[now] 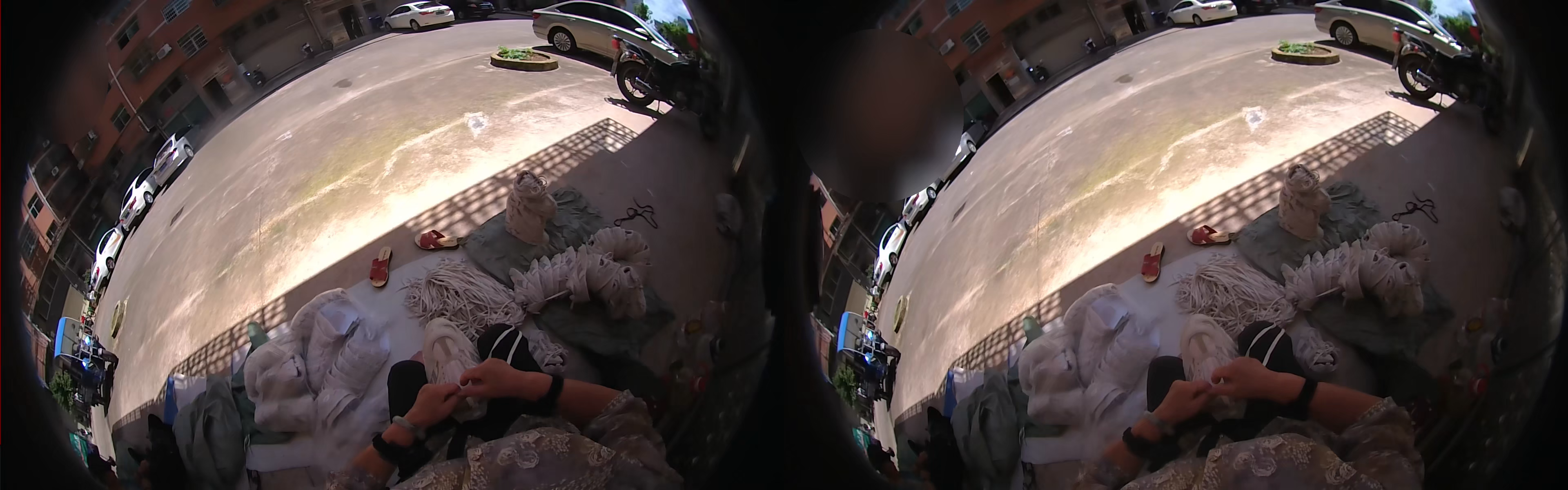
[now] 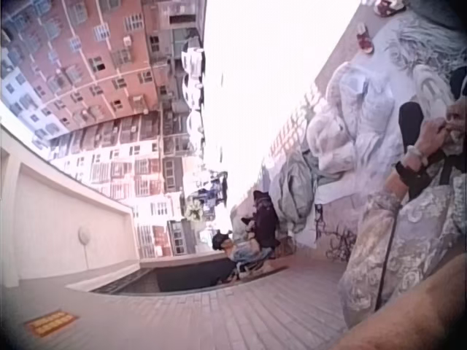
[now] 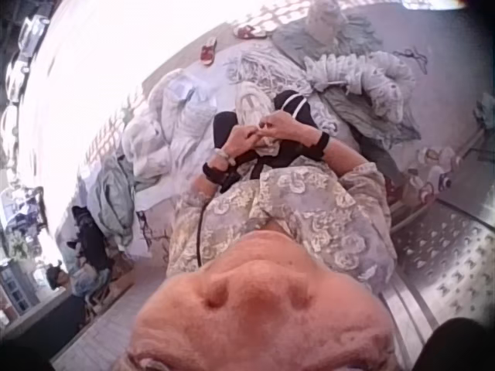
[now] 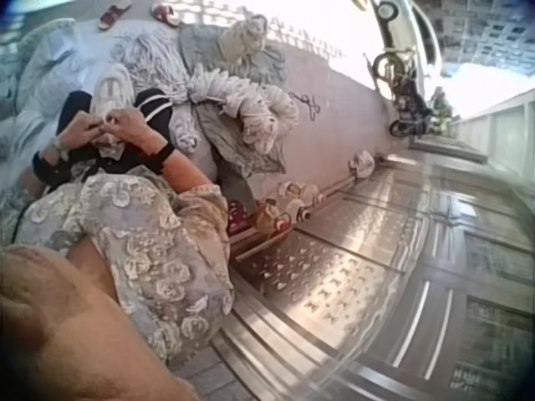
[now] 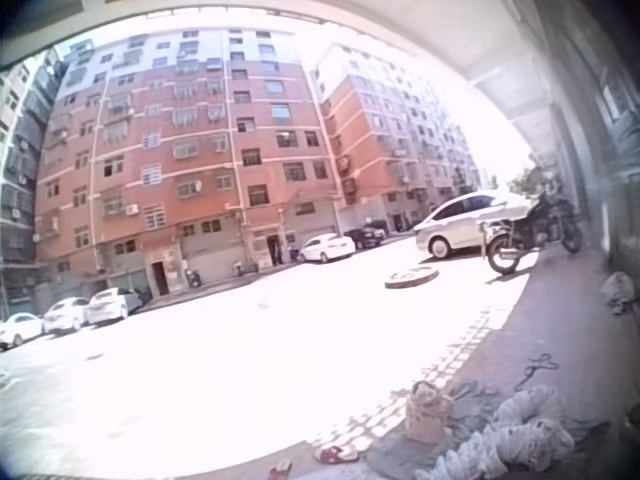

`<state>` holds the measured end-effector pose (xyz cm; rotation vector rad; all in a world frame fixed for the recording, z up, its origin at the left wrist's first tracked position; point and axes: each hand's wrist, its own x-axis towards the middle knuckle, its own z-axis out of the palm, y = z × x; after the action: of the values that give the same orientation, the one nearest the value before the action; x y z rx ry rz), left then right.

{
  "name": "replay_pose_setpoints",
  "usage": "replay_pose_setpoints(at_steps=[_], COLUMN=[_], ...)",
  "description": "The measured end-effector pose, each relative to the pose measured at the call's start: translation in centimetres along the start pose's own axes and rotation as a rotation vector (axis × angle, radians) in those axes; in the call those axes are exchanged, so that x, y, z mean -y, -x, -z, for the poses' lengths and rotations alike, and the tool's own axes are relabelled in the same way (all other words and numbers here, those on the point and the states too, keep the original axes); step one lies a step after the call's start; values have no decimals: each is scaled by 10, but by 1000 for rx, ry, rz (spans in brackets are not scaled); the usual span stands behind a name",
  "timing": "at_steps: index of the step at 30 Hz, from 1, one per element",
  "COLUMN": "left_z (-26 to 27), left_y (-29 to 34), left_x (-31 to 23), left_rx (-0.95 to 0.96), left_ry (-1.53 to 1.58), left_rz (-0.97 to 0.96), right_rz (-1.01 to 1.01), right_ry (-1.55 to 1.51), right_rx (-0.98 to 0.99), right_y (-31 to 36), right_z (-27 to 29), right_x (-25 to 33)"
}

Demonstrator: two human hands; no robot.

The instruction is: Lacing a long white string through a shoe upper component as part of assembly.

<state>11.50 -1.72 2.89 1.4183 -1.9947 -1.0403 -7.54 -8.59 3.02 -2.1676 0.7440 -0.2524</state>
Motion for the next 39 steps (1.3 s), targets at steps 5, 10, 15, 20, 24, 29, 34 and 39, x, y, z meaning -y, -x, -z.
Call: replay_pose_setpoints(at_steps=[5, 10, 15, 20, 24, 29, 34, 39], left_z=[4, -3, -3, -4, -12, -17, -15, -15], left_y=[-2, -2, -5, -17, -25, -32, -38, -39], left_x=[-6, 4, 7, 14, 32, 46, 52, 55], left_rx=[-13, -14, -116, -305, -457, -492, -421, -414], left_ry=[-33, -121, 33, 9, 51, 71, 161, 201], left_rz=[-47, -80, 79, 7, 130, 199, 337, 348], right_rz=[65, 179, 97, -5, 57, 49, 21, -13], right_ry=[-17, 53, -92, -107, 95, 259, 237, 339], right_rx=[-20, -75, -181, -74, -294, -206, -217, -132], right_y=[1, 0, -2, -11, -27, -44, -50, -56], right_z=[-2, -13, -16, 2, 8, 6, -4, -6], right_x=[1, -6, -13, -19, -30, -38, -38, -37])
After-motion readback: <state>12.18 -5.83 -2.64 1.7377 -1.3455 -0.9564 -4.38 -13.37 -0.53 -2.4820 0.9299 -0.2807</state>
